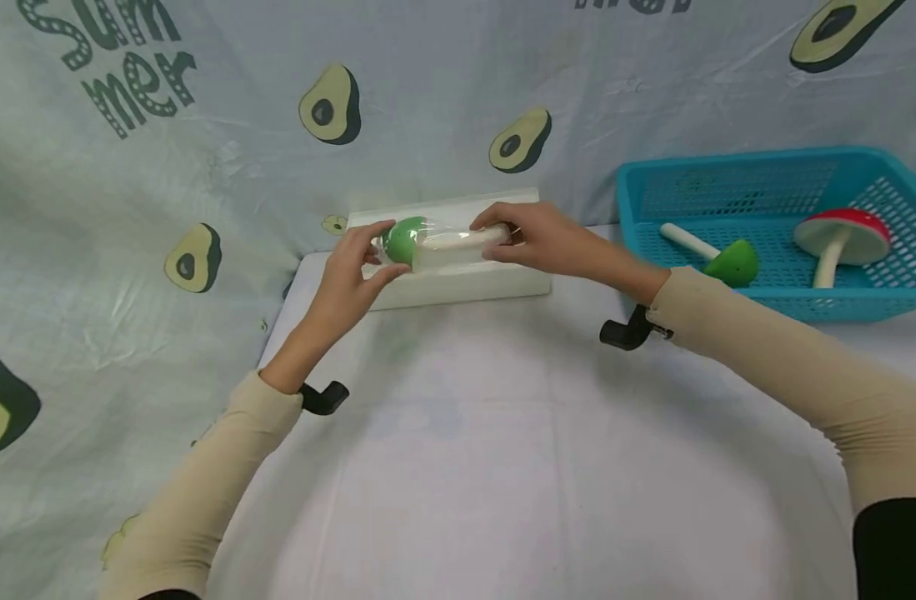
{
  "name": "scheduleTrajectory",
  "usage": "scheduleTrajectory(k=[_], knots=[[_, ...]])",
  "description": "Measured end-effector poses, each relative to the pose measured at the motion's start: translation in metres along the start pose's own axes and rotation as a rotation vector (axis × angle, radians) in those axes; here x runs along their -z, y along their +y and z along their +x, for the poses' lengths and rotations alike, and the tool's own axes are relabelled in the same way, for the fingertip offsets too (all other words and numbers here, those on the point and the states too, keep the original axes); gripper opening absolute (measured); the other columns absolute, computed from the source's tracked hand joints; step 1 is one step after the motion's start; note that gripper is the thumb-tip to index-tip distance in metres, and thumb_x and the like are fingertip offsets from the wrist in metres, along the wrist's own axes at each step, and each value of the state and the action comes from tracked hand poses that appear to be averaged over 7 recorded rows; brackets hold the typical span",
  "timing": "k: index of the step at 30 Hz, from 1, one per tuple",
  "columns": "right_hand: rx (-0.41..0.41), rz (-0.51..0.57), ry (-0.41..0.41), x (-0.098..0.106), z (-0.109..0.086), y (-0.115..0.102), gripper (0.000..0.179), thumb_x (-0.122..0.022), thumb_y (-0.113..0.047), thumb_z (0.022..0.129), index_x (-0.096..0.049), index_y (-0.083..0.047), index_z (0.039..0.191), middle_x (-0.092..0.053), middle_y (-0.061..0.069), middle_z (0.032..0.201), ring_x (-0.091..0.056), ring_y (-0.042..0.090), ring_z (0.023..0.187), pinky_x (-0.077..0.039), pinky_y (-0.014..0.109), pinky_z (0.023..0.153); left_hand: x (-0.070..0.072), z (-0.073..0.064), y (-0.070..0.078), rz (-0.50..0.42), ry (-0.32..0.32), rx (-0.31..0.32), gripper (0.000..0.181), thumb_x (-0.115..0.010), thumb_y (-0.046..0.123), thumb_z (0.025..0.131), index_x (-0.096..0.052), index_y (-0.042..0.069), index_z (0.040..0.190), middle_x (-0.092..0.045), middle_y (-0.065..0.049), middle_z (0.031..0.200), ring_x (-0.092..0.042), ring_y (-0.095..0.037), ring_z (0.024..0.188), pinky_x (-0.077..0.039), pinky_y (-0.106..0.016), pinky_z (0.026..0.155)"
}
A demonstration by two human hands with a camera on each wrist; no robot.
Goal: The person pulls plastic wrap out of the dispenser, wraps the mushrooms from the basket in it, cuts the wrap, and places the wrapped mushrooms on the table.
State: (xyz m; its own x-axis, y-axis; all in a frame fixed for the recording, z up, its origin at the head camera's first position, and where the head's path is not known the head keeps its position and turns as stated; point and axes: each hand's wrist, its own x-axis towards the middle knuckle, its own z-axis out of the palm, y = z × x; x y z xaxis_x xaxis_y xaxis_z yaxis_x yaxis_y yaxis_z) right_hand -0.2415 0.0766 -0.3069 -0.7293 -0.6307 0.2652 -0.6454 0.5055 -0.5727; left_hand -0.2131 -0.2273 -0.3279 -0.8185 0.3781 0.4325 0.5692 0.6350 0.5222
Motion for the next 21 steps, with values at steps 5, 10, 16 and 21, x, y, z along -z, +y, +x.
scheduleTrajectory(k=[5,10,16,21], knots=[[0.027,-0.171,0.007,0.020,0.022,-0.001,0.030,-0.072,-0.010,0.096,-0.068,-0.003,0.125,-0.067,0.018,0.119,-0.069,0.032,0.094,-0.057,0.040,0.083,0.011,0.033,-0.003,-0.152,-0.110,0.055,0.061,-0.067,0.014,0.099,-0.036,-0.002,0.150,-0.034,-0.022,0.144,-0.052,-0.037,0.125,-0.047,-0.040,0.103],[0.026,-0.273,0.009,0.036,0.040,-0.005,0.029,-0.067,-0.010,0.099,-0.066,-0.001,0.127,-0.060,0.022,0.120,-0.061,0.038,0.106,-0.053,0.042,0.090,0.019,0.058,-0.006,-0.247,-0.146,0.134,0.060,-0.062,0.014,0.102,-0.031,-0.001,0.151,-0.028,-0.018,0.147,-0.062,-0.039,0.103,-0.046,-0.023,0.077],[-0.003,-0.314,-0.034,0.058,0.060,-0.010,0.032,-0.060,-0.014,0.104,-0.059,-0.002,0.133,-0.061,0.020,0.133,-0.058,0.037,0.118,-0.048,0.044,0.098,0.034,0.078,-0.005,-0.218,-0.122,0.128,0.059,-0.064,0.016,0.101,-0.035,0.004,0.150,-0.042,-0.012,0.152,-0.061,-0.021,0.100,-0.046,-0.022,0.078],[-0.045,-0.201,0.012,0.075,0.067,-0.015,0.034,-0.060,-0.015,0.104,-0.059,-0.003,0.136,-0.062,0.018,0.132,-0.066,0.029,0.104,-0.052,0.036,0.083,0.049,0.093,0.003,-0.224,-0.091,0.091,0.059,-0.065,0.017,0.100,-0.036,0.004,0.149,-0.048,-0.010,0.149,-0.058,-0.016,0.104,-0.046,-0.022,0.085]])
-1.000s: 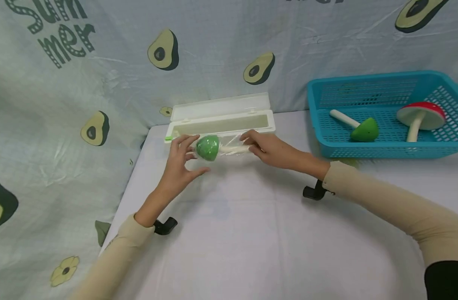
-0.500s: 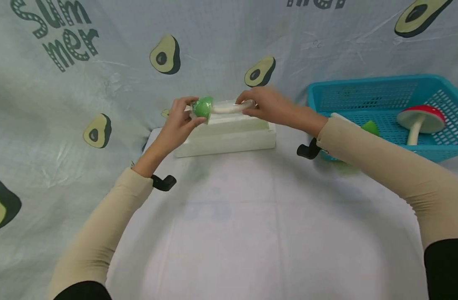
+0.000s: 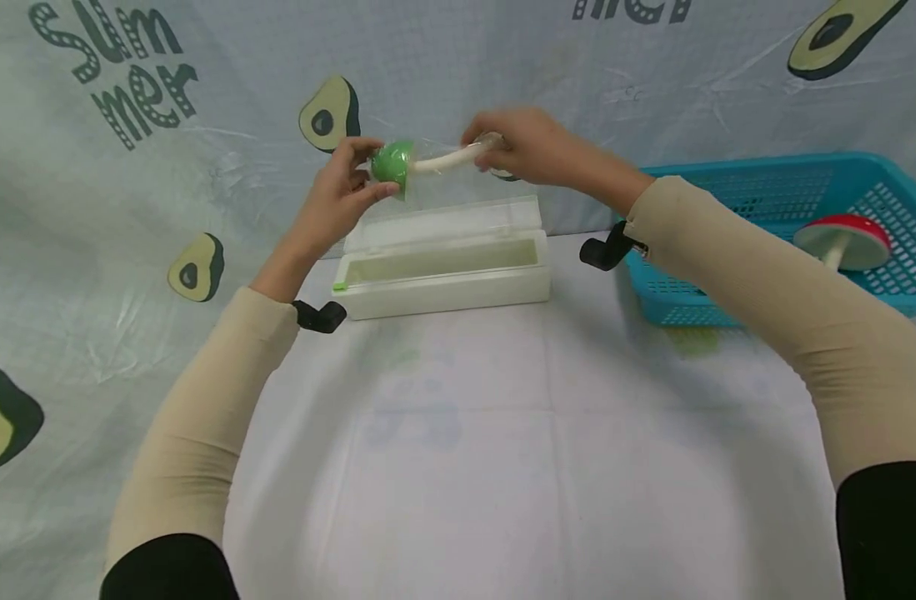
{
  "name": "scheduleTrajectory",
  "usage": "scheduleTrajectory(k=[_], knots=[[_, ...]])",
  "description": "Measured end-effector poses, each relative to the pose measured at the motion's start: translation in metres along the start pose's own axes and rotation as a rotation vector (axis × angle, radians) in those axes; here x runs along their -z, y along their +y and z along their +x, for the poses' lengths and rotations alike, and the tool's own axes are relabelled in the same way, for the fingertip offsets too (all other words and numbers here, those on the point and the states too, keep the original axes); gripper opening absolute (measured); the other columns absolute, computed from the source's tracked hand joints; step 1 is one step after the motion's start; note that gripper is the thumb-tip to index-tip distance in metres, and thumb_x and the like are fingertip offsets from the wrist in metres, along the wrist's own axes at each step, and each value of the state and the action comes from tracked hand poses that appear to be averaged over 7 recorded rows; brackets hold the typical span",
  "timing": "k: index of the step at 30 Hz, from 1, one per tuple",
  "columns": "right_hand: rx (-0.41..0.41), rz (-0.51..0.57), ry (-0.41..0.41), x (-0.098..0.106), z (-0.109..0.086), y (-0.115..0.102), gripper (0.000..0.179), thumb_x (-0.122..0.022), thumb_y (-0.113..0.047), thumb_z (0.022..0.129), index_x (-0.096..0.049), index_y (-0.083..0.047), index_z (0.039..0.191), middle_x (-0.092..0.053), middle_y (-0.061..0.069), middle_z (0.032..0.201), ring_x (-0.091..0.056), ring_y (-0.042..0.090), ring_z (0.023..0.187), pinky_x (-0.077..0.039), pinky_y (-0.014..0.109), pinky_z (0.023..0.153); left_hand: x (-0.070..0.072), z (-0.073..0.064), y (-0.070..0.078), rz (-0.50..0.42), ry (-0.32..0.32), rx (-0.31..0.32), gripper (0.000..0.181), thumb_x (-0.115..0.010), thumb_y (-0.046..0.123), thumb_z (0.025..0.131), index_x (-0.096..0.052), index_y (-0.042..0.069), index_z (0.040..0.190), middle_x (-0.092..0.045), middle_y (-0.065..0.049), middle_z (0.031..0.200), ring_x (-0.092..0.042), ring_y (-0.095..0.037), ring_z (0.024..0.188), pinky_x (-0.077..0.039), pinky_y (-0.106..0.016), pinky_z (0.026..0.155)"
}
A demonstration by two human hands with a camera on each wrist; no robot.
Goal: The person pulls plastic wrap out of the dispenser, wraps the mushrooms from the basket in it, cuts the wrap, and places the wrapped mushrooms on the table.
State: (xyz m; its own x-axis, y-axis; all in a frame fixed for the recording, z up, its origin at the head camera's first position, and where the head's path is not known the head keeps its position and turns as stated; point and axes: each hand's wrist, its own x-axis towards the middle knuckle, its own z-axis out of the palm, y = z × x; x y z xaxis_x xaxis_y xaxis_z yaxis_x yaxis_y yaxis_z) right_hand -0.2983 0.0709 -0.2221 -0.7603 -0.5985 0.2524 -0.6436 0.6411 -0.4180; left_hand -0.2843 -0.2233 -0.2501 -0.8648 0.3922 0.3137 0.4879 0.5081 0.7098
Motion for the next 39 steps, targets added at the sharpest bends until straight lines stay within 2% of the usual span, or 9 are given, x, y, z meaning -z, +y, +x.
scheduleTrajectory(k=[4,6,13,18,22,25,29,33,39], knots=[[-0.025,0.083,0.003,0.013,0.007,0.004,0.036,-0.060,-0.015,0.104,-0.059,-0.005,0.138,-0.062,0.015,0.132,-0.071,0.023,0.101,-0.058,0.029,0.083,0.008,0.010,0.011,-0.002,0.047,-0.010,0.061,-0.068,0.016,0.098,-0.039,0.007,0.151,-0.049,-0.008,0.148,-0.058,-0.017,0.111,-0.048,-0.024,0.091],[-0.009,0.065,0.008,0.018,0.009,0.006,0.037,-0.061,-0.016,0.103,-0.060,-0.007,0.139,-0.063,0.014,0.133,-0.071,0.022,0.102,-0.058,0.031,0.084,0.011,0.012,0.014,0.005,0.065,-0.029,0.064,-0.069,0.014,0.097,-0.039,0.010,0.153,-0.048,-0.008,0.149,-0.058,-0.019,0.116,-0.049,-0.026,0.094],[0.225,-0.092,-0.059,0.026,0.007,0.012,0.044,-0.064,-0.002,0.098,-0.059,-0.006,0.142,-0.061,0.015,0.136,-0.069,0.028,0.106,-0.058,0.037,0.091,0.018,0.005,0.018,0.032,0.058,-0.027,0.064,-0.070,0.012,0.096,-0.045,0.022,0.154,-0.046,-0.004,0.151,-0.054,-0.023,0.128,-0.048,-0.028,0.100],[0.389,-0.204,-0.082,0.020,-0.009,0.015,0.046,-0.064,0.002,0.098,-0.060,-0.009,0.142,-0.064,0.014,0.133,-0.066,0.029,0.110,-0.056,0.041,0.093,0.016,-0.015,0.019,0.047,0.023,-0.007,0.062,-0.073,0.011,0.094,-0.050,0.022,0.151,-0.046,-0.001,0.153,-0.051,-0.020,0.133,-0.046,-0.031,0.106],[0.488,-0.325,-0.085,0.009,-0.028,0.016,0.050,-0.060,0.006,0.099,-0.057,-0.011,0.146,-0.063,0.013,0.136,-0.060,0.032,0.123,-0.055,0.044,0.096,0.007,-0.036,0.016,0.037,-0.010,0.033,0.059,-0.075,0.016,0.094,-0.054,0.026,0.148,-0.049,0.001,0.150,-0.057,-0.019,0.125,-0.051,-0.025,0.095],[0.558,-0.370,-0.081,-0.007,-0.042,0.016,0.048,-0.059,0.006,0.099,-0.057,-0.009,0.144,-0.066,0.013,0.130,-0.063,0.030,0.117,-0.058,0.041,0.088,-0.003,-0.054,0.011,0.032,-0.034,0.076,0.055,-0.073,0.020,0.096,-0.055,0.026,0.147,-0.052,0.001,0.145,-0.061,-0.018,0.114,-0.051,-0.020,0.082],[0.617,-0.334,-0.052,-0.037,-0.061,0.010,0.042,-0.062,0.003,0.094,-0.062,-0.004,0.135,-0.071,0.012,0.112,-0.066,0.027,0.098,-0.058,0.037,0.074,-0.016,-0.082,0.001,0.029,-0.095,0.156,0.051,-0.071,0.025,0.098,-0.057,0.021,0.146,-0.057,-0.003,0.135,-0.062,-0.020,0.104,-0.051,-0.022,0.077],[0.545,-0.216,-0.100,-0.071,-0.080,0.006,0.040,-0.063,0.004,0.093,-0.063,-0.003,0.132,-0.070,0.011,0.108,-0.066,0.026,0.093,-0.058,0.036,0.075,-0.031,-0.107,-0.017,0.021,-0.138,0.221,0.048,-0.074,0.025,0.096,-0.062,0.014,0.141,-0.062,-0.008,0.124,-0.062,-0.023,0.095,-0.052,-0.022,0.074],[0.353,-0.059,-0.232,-0.121,-0.096,0.006,0.045,-0.064,0.006,0.094,-0.060,-0.002,0.138,-0.070,0.014,0.119,-0.067,0.028,0.099,-0.057,0.038,0.084,-0.055,-0.134,-0.050,0.047,-0.159,0.245,0.051,-0.078,0.028,0.091,-0.065,0.011,0.138,-0.067,-0.011,0.128,-0.069,-0.022,0.096,-0.056,-0.026,0.074]])
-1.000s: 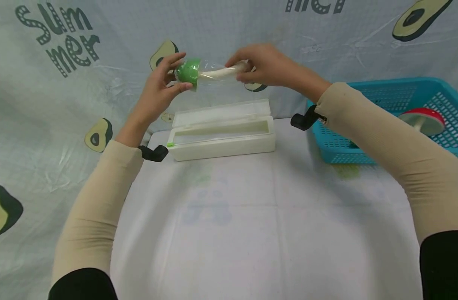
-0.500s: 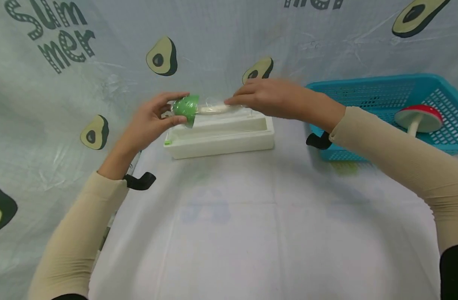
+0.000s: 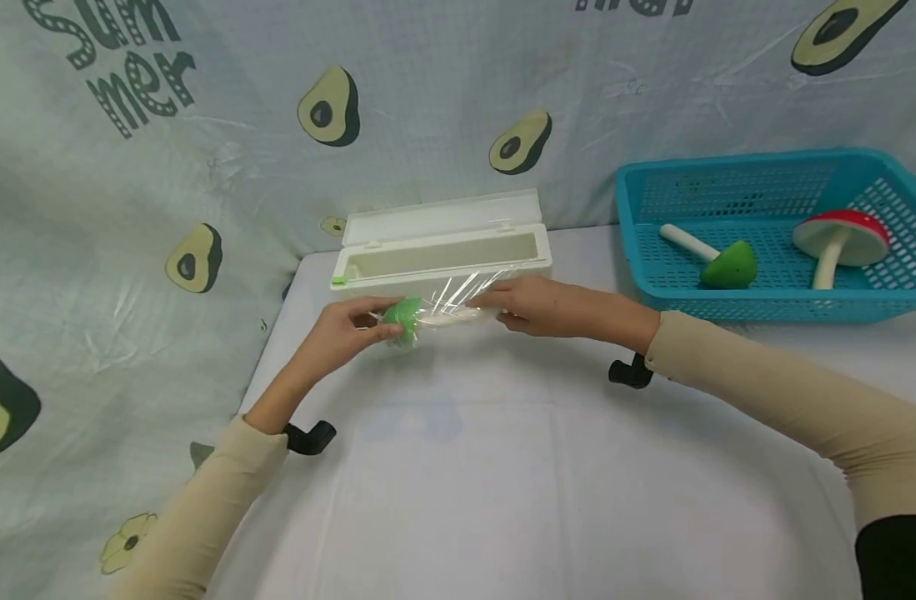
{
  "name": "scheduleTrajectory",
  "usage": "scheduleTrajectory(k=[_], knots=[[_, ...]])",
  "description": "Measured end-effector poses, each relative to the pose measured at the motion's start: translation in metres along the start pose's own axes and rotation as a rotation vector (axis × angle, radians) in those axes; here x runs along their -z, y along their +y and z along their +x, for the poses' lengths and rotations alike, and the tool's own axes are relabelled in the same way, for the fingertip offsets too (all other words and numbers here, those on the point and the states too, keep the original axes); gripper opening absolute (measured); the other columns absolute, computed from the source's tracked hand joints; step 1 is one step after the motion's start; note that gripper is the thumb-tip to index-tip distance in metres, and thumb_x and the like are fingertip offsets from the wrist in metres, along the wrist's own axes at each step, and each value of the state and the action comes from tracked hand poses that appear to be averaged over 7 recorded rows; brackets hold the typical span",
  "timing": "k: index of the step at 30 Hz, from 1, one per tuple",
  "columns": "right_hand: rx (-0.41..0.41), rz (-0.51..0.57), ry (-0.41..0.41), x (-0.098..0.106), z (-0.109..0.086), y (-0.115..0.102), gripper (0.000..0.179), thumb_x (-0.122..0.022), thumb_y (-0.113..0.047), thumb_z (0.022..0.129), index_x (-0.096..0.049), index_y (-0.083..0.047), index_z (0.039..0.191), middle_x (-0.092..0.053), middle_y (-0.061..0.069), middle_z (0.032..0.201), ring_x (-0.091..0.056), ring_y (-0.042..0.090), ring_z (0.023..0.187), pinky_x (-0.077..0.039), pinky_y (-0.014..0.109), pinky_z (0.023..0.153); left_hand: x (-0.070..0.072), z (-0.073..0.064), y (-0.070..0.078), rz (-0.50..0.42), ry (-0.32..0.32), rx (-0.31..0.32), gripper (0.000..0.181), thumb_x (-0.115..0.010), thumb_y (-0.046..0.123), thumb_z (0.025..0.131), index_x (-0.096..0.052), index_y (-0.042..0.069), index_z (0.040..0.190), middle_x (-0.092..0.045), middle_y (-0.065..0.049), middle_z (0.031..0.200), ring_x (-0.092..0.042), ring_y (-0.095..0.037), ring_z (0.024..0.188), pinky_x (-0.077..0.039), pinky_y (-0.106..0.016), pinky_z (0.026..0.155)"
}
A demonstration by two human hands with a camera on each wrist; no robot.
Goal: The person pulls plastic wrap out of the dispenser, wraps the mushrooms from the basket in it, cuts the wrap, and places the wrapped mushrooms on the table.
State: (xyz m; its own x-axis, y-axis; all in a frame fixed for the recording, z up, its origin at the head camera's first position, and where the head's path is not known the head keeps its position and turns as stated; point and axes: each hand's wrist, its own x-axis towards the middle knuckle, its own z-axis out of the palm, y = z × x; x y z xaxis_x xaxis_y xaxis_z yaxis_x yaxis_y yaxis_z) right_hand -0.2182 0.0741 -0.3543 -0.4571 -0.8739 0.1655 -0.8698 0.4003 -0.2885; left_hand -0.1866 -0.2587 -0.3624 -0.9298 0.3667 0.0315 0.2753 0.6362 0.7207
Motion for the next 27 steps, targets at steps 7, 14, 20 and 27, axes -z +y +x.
scheduleTrajectory(k=[7,14,20,27], knots=[[-0.035,0.003,-0.084,-0.033,0.006,0.016,0.046,-0.066,0.009,0.091,-0.064,-0.004,0.136,-0.071,0.013,0.116,-0.068,0.026,0.093,-0.057,0.036,0.079,-0.026,0.007,-0.026,0.001,-0.028,0.003,0.059,-0.081,0.019,0.086,-0.061,0.007,0.141,-0.061,-0.020,0.138,-0.071,-0.031,0.107,-0.060,-0.030,0.080],[0.019,-0.065,-0.066,-0.045,0.011,0.020,0.034,-0.068,0.001,0.096,-0.069,-0.003,0.129,-0.064,0.015,0.105,-0.063,0.026,0.093,-0.055,0.033,0.079,-0.024,0.010,-0.020,-0.003,-0.140,-0.038,0.054,-0.069,0.022,0.099,-0.052,0.006,0.148,-0.050,-0.015,0.151,-0.055,-0.031,0.132,-0.051,-0.042,0.105],[0.023,-0.083,-0.031,-0.049,0.011,0.018,0.032,-0.069,0.001,0.094,-0.072,-0.003,0.125,-0.064,0.014,0.104,-0.063,0.025,0.092,-0.055,0.032,0.078,-0.011,0.005,-0.022,0.076,0.181,-0.194,0.037,-0.065,0.013,0.101,-0.062,0.003,0.137,-0.056,-0.018,0.138,-0.060,-0.034,0.117,-0.054,-0.048,0.095],[0.000,-0.101,-0.045,-0.048,0.010,0.016,0.032,-0.072,0.000,0.093,-0.073,-0.004,0.124,-0.065,0.011,0.104,-0.064,0.022,0.092,-0.056,0.029,0.077,0.013,0.021,-0.051,0.037,0.532,0.025,0.073,-0.078,0.020,0.092,-0.042,-0.002,0.151,-0.041,-0.025,0.150,-0.041,-0.039,0.138,-0.039,-0.049,0.114]])
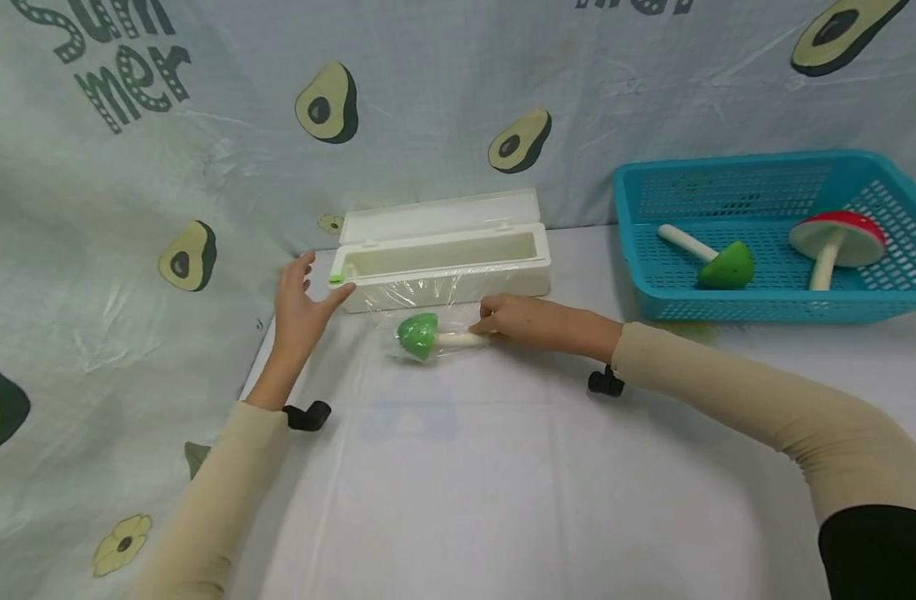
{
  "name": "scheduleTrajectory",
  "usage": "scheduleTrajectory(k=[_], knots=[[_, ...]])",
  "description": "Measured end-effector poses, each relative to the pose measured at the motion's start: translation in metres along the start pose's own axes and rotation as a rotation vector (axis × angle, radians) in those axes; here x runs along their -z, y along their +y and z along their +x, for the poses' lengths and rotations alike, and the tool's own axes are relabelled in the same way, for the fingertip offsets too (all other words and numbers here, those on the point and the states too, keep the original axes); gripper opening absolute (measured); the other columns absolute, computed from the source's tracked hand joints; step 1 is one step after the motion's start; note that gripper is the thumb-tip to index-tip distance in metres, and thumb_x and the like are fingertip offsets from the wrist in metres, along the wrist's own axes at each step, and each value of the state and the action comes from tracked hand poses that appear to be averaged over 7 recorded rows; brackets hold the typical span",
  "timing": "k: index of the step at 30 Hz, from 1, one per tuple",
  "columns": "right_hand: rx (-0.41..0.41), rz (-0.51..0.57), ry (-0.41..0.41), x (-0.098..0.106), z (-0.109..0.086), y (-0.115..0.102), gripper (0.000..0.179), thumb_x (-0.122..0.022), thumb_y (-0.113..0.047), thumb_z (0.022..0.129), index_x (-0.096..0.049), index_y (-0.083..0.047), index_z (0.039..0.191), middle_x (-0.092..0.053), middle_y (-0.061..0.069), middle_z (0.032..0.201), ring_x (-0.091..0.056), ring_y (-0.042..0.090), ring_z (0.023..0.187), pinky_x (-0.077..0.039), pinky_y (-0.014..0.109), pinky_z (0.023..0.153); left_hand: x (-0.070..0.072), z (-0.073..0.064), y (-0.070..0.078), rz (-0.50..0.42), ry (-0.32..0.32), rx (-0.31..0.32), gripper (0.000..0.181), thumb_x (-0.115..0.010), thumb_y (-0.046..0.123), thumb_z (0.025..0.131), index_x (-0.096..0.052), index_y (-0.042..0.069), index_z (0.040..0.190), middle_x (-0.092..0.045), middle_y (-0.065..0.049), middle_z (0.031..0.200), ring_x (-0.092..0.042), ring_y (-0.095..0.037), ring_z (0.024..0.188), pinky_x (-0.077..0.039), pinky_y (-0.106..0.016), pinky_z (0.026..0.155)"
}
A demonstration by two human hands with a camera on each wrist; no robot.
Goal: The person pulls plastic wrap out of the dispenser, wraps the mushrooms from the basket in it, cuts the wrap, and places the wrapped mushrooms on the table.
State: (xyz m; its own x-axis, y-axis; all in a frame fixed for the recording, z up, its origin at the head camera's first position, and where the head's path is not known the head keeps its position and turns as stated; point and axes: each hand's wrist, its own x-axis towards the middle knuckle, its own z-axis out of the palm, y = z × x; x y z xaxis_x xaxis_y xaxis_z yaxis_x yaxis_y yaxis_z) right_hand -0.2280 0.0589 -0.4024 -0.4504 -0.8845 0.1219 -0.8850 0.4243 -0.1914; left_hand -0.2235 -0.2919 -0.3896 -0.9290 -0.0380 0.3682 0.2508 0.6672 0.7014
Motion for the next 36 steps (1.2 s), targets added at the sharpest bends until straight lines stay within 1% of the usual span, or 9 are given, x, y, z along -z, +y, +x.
scheduleTrajectory(k=[4,7,10,12,15,19,23,30,36], knots=[[-0.012,0.015,-0.012,0.003,0.001,-0.001,0.032,-0.073,0.001,0.091,-0.074,-0.004,0.123,-0.067,0.012,0.104,-0.065,0.023,0.092,-0.056,0.030,0.078,0.000,0.015,-0.019,-0.085,-0.162,0.174,0.083,-0.076,0.035,0.094,-0.033,0.006,0.159,-0.029,-0.012,0.165,-0.034,-0.033,0.148,-0.037,-0.045,0.117],[0.010,0.018,-0.010,0.003,0.002,-0.003,0.032,-0.073,0.002,0.091,-0.074,-0.004,0.122,-0.068,0.012,0.102,-0.065,0.021,0.089,-0.056,0.028,0.076,-0.004,0.017,-0.028,-0.082,-0.161,0.212,0.081,-0.076,0.043,0.091,-0.039,0.014,0.157,-0.034,-0.003,0.163,-0.043,-0.026,0.144,-0.049,-0.033,0.105],[0.026,0.012,0.001,0.002,0.002,-0.004,0.031,-0.074,0.003,0.090,-0.075,-0.004,0.120,-0.068,0.011,0.100,-0.063,0.019,0.084,-0.055,0.027,0.073,-0.009,0.016,-0.032,-0.044,-0.092,0.194,0.078,-0.080,0.043,0.087,-0.046,0.016,0.152,-0.046,-0.002,0.155,-0.068,-0.015,0.098,-0.049,-0.017,0.070],[0.026,0.010,0.011,0.002,0.001,-0.004,0.031,-0.074,0.004,0.090,-0.075,-0.003,0.120,-0.067,0.011,0.099,-0.062,0.019,0.083,-0.055,0.026,0.072,-0.011,0.016,-0.032,-0.039,-0.064,0.181,0.076,-0.082,0.041,0.086,-0.049,0.015,0.150,-0.050,-0.003,0.152,-0.053,-0.006,0.065,-0.036,-0.016,0.054],[0.021,0.018,0.021,0.001,0.001,-0.004,0.031,-0.073,0.004,0.090,-0.075,-0.004,0.119,-0.067,0.010,0.099,-0.062,0.019,0.082,-0.054,0.026,0.071,-0.009,0.016,-0.033,-0.046,-0.072,0.180,0.077,-0.083,0.042,0.085,-0.049,0.015,0.149,-0.051,-0.002,0.152,-0.027,-0.003,0.052,-0.028,-0.018,0.049],[0.009,0.030,0.004,0.001,0.002,-0.004,0.031,-0.073,0.003,0.091,-0.075,-0.004,0.120,-0.067,0.009,0.098,-0.059,0.017,0.080,-0.052,0.026,0.069,0.004,0.018,-0.028,-0.141,-0.213,0.262,0.081,-0.080,0.041,0.088,-0.040,0.018,0.155,-0.036,0.002,0.162,-0.066,-0.010,0.102,-0.051,-0.019,0.082],[0.000,0.031,-0.020,0.003,0.003,-0.004,0.030,-0.072,0.002,0.092,-0.074,-0.004,0.121,-0.066,0.009,0.097,-0.056,0.015,0.078,-0.050,0.024,0.068,0.013,0.022,-0.026,-0.220,-0.307,0.318,0.079,-0.077,0.033,0.092,-0.034,0.020,0.158,-0.026,0.002,0.166,-0.038,-0.028,0.146,-0.041,-0.041,0.114],[-0.002,0.064,-0.041,0.005,0.004,-0.005,0.030,-0.070,0.003,0.093,-0.075,-0.005,0.121,-0.066,0.008,0.094,-0.055,0.015,0.076,-0.048,0.022,0.067,0.004,0.024,-0.034,-0.179,-0.199,0.238,0.075,-0.082,0.029,0.087,-0.047,0.012,0.150,-0.041,-0.003,0.159,-0.056,-0.032,0.131,-0.051,-0.009,0.081],[-0.021,0.027,-0.191,0.025,0.011,-0.007,0.027,-0.068,0.000,0.095,-0.074,-0.003,0.121,-0.074,0.012,0.105,-0.070,0.020,0.092,-0.058,0.028,0.080,-0.002,0.023,-0.036,-0.149,-0.135,0.216,0.071,-0.084,0.025,0.085,-0.051,0.010,0.146,-0.047,-0.007,0.154,-0.059,-0.034,0.126,-0.049,-0.005,0.072]])
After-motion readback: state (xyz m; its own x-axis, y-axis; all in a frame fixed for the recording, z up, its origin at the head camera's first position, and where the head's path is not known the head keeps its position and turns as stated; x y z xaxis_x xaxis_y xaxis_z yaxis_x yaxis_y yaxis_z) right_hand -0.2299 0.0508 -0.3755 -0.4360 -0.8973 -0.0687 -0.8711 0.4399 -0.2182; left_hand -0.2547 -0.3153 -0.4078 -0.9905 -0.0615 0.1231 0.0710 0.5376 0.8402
